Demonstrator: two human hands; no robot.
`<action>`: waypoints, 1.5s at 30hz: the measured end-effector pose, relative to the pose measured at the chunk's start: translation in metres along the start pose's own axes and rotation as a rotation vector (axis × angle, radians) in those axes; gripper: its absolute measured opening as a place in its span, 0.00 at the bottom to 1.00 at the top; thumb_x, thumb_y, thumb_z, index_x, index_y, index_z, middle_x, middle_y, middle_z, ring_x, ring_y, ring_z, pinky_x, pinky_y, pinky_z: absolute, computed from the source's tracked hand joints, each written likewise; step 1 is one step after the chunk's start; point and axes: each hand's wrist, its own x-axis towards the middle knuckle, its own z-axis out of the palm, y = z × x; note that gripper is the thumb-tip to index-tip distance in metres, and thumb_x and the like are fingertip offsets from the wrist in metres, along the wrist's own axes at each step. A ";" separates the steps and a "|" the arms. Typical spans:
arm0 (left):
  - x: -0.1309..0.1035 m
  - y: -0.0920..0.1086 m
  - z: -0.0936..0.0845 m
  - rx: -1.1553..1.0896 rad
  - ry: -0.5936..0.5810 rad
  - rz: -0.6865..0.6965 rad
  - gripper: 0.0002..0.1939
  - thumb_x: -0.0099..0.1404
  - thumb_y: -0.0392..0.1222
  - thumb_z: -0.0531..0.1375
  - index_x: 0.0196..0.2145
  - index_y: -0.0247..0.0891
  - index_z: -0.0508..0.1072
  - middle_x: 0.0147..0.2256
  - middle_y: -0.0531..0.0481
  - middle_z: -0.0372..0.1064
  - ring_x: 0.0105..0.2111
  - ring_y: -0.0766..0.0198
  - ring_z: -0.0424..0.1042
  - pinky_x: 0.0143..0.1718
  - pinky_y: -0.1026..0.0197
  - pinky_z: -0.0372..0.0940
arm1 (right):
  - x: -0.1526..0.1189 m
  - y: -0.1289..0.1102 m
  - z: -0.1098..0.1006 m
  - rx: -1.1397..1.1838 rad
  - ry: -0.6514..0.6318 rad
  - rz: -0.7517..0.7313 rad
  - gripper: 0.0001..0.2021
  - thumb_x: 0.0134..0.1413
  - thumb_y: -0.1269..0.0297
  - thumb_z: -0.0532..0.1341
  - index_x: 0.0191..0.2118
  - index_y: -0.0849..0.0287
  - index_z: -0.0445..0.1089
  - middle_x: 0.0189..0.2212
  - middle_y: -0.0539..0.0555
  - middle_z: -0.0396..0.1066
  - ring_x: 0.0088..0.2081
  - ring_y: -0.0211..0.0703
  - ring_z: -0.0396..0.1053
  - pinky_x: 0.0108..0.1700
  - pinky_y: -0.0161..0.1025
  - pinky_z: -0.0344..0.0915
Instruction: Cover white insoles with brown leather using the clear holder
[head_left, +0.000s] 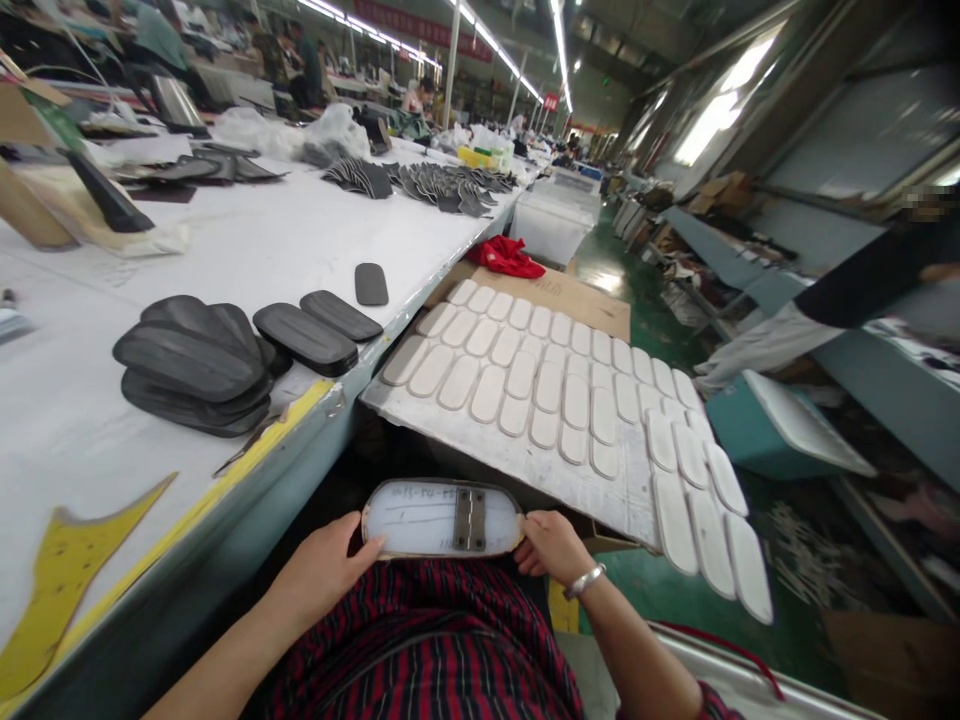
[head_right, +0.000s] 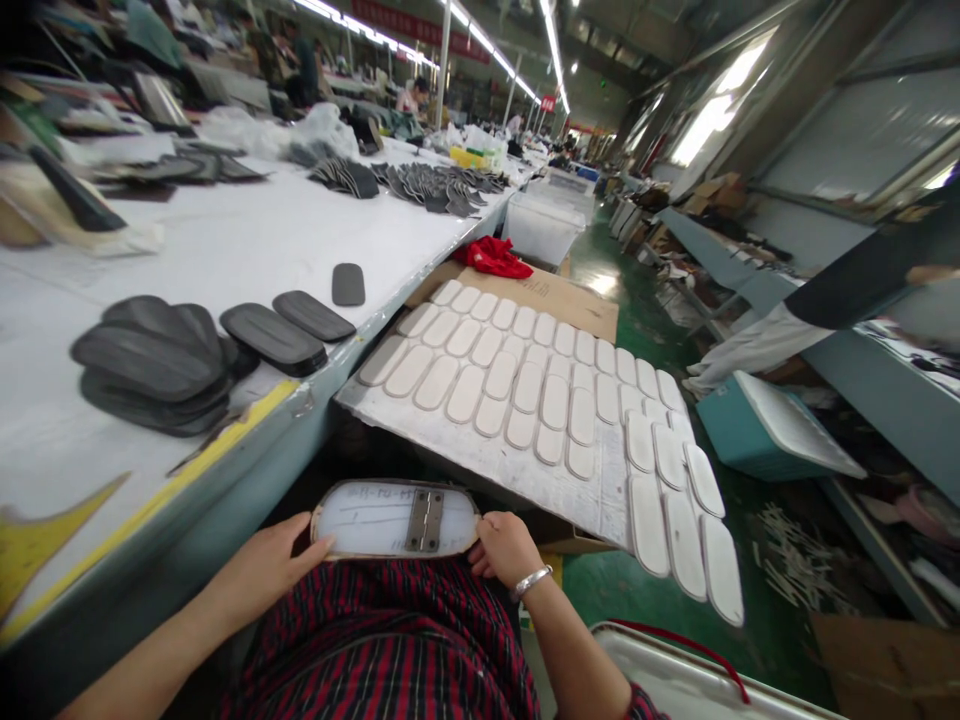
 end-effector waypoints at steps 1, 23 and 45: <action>0.000 0.000 0.000 -0.009 0.008 0.005 0.16 0.60 0.53 0.47 0.31 0.38 0.65 0.31 0.46 0.69 0.33 0.57 0.68 0.34 0.60 0.58 | 0.001 0.000 0.000 0.003 0.001 -0.004 0.13 0.55 0.64 0.45 0.23 0.60 0.58 0.18 0.53 0.69 0.16 0.36 0.68 0.16 0.29 0.62; 0.012 -0.008 -0.012 0.009 -0.046 0.033 0.20 0.64 0.48 0.39 0.23 0.39 0.62 0.25 0.49 0.67 0.29 0.60 0.66 0.30 0.61 0.54 | 0.004 -0.008 -0.018 -0.027 -0.203 -0.062 0.18 0.55 0.56 0.46 0.25 0.62 0.64 0.21 0.56 0.72 0.20 0.39 0.70 0.20 0.31 0.63; 0.019 -0.007 -0.025 -0.587 -0.211 -0.266 0.03 0.48 0.37 0.50 0.21 0.36 0.61 0.16 0.55 0.60 0.14 0.71 0.59 0.12 0.70 0.55 | 0.012 0.000 -0.013 -0.170 -0.256 -0.074 0.13 0.56 0.65 0.45 0.25 0.61 0.61 0.19 0.53 0.70 0.18 0.36 0.69 0.15 0.27 0.60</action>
